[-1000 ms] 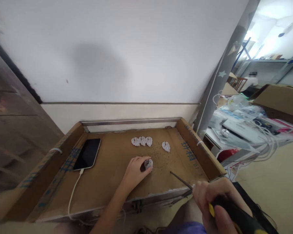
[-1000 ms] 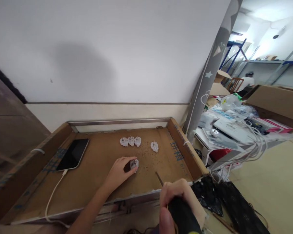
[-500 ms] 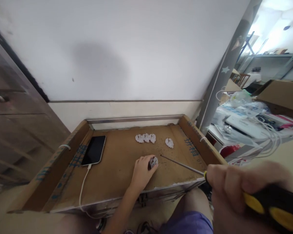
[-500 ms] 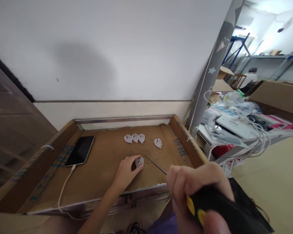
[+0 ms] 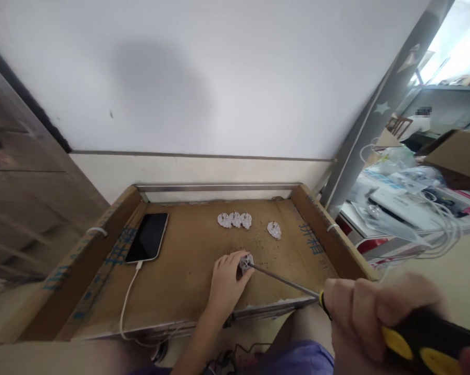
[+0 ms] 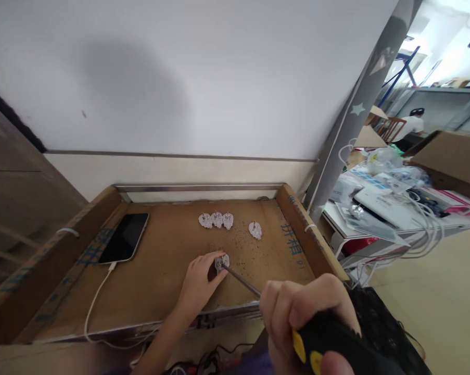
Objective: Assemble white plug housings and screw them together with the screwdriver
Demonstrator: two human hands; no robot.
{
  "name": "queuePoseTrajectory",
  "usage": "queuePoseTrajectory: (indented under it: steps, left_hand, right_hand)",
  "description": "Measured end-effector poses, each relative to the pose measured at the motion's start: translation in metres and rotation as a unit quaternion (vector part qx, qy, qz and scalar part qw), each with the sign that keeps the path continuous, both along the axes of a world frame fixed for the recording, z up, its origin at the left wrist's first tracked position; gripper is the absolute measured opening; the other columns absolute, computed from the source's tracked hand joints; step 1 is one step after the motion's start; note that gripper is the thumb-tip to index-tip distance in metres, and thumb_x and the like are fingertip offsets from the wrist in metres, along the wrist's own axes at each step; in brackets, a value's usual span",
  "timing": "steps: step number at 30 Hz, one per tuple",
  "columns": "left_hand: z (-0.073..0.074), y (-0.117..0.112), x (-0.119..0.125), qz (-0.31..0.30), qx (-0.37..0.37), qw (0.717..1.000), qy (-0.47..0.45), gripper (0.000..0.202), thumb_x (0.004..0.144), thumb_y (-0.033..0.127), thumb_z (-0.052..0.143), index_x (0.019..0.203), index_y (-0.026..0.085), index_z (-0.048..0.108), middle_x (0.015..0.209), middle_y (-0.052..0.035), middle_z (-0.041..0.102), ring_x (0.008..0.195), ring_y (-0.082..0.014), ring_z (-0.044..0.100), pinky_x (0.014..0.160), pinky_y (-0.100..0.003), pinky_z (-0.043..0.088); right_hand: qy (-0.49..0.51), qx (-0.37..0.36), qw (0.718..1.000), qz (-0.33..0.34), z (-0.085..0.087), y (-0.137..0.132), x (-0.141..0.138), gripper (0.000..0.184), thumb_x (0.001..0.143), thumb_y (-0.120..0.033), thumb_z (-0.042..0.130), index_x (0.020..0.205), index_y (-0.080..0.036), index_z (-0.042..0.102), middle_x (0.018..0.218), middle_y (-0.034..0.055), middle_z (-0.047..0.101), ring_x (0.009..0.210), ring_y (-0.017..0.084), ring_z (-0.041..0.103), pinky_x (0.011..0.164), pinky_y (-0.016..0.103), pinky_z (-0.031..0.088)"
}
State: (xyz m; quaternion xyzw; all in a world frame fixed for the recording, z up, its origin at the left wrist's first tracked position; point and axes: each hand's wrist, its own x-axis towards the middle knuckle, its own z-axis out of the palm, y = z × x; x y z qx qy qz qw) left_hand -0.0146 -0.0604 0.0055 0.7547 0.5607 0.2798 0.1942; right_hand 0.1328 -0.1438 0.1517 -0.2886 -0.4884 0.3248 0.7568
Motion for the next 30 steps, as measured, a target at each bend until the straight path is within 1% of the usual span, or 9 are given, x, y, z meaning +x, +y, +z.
queuePoseTrajectory:
  steps: [5,10,15,18,20,22,24,27,30]
  left_hand:
    - [-0.001,-0.003,0.000,0.000,0.017,1.000,0.006,0.027,0.083,0.026,0.058,0.110,0.026,0.057,0.117,-0.0001,0.063,0.104,-0.0208,0.056,0.092,-0.036,0.039]
    - [0.000,0.000,-0.001,-0.008,-0.001,1.000,0.014,0.028,0.084,0.026,0.058,0.111,0.025,0.057,0.117,-0.0011,0.063,0.103,-0.0205,0.056,0.091,-0.036,0.039]
    - [0.003,0.001,-0.001,-0.007,-0.021,1.000,0.018,0.029,0.083,0.026,0.057,0.112,0.023,0.056,0.116,-0.0024,0.063,0.104,-0.0212,0.055,0.093,-0.036,0.038]
    - [0.007,0.003,-0.001,-0.009,-0.034,0.999,0.028,0.029,0.083,0.027,0.057,0.111,0.022,0.057,0.114,-0.0025,0.064,0.103,-0.0214,0.056,0.093,-0.037,0.038]
    - [0.010,0.006,-0.002,-0.014,-0.047,0.998,0.034,0.028,0.083,0.028,0.058,0.110,0.022,0.057,0.112,-0.0028,0.064,0.104,-0.0218,0.055,0.093,-0.037,0.038]
    - [0.013,0.008,-0.002,-0.021,-0.063,0.997,0.035,0.028,0.082,0.029,0.058,0.110,0.021,0.057,0.113,-0.0031,0.064,0.105,-0.0222,0.054,0.092,-0.037,0.038]
    - [0.014,0.010,-0.002,-0.027,-0.077,0.996,0.034,0.029,0.082,0.029,0.058,0.110,0.021,0.057,0.112,-0.0033,0.063,0.105,-0.0225,0.054,0.091,-0.037,0.038]
    - [0.012,0.011,-0.002,-0.030,-0.078,0.996,0.031,0.030,0.083,0.029,0.056,0.112,0.022,0.056,0.113,-0.0038,0.063,0.105,-0.0226,0.054,0.091,-0.037,0.039]
    - [0.011,0.011,-0.002,-0.038,-0.073,0.996,0.024,0.035,0.083,0.027,0.055,0.118,0.023,0.053,0.116,-0.0039,0.062,0.108,-0.0219,0.054,0.094,-0.036,0.037]
  right_hand:
    - [0.023,-0.009,1.000,0.016,0.002,0.014,-0.010,0.023,0.082,-0.041,0.047,0.072,-0.021,0.043,0.047,-0.0064,0.030,0.042,0.007,0.028,0.044,0.025,0.025]
    - [0.038,-0.008,0.998,0.042,0.004,0.024,-0.008,0.025,0.079,-0.042,0.047,0.069,-0.020,0.042,0.044,-0.0070,0.028,0.039,0.006,0.025,0.042,0.023,0.023]
    - [0.025,-0.013,0.999,0.037,0.013,0.040,-0.007,0.026,0.080,-0.039,0.045,0.064,-0.020,0.037,0.039,-0.0084,0.026,0.034,0.005,0.022,0.038,0.022,0.022]
    - [-0.032,-0.052,0.998,0.022,0.020,0.063,0.000,0.022,0.083,-0.035,0.047,0.068,-0.022,0.037,0.043,-0.0081,0.035,0.037,0.007,0.034,0.040,0.021,0.029]
    - [-0.164,-0.073,0.983,-0.038,0.028,0.080,0.011,0.019,0.081,-0.036,0.053,0.075,-0.022,0.041,0.059,-0.0044,0.048,0.052,0.010,0.048,0.052,0.026,0.041]
    - [-0.349,-0.050,0.924,-0.147,0.040,0.092,0.022,0.024,0.077,-0.041,0.059,0.080,-0.021,0.045,0.074,-0.0001,0.053,0.064,0.012,0.052,0.060,0.028,0.043]
    - [-0.480,-0.024,0.849,-0.221,0.057,0.095,0.029,0.034,0.074,-0.045,0.062,0.091,-0.021,0.045,0.075,0.0003,0.053,0.059,0.012,0.050,0.054,0.027,0.040]
    - [-0.647,0.013,0.736,-0.199,0.084,0.091,0.031,0.036,0.077,-0.050,0.056,0.093,-0.020,0.045,0.066,-0.0006,0.054,0.048,0.010,0.044,0.045,0.025,0.030]
    - [-0.777,0.034,0.600,-0.187,0.107,0.087,0.028,0.038,0.080,-0.058,0.045,0.081,-0.020,0.051,0.055,-0.0001,0.049,0.043,0.011,0.038,0.044,0.026,0.019]
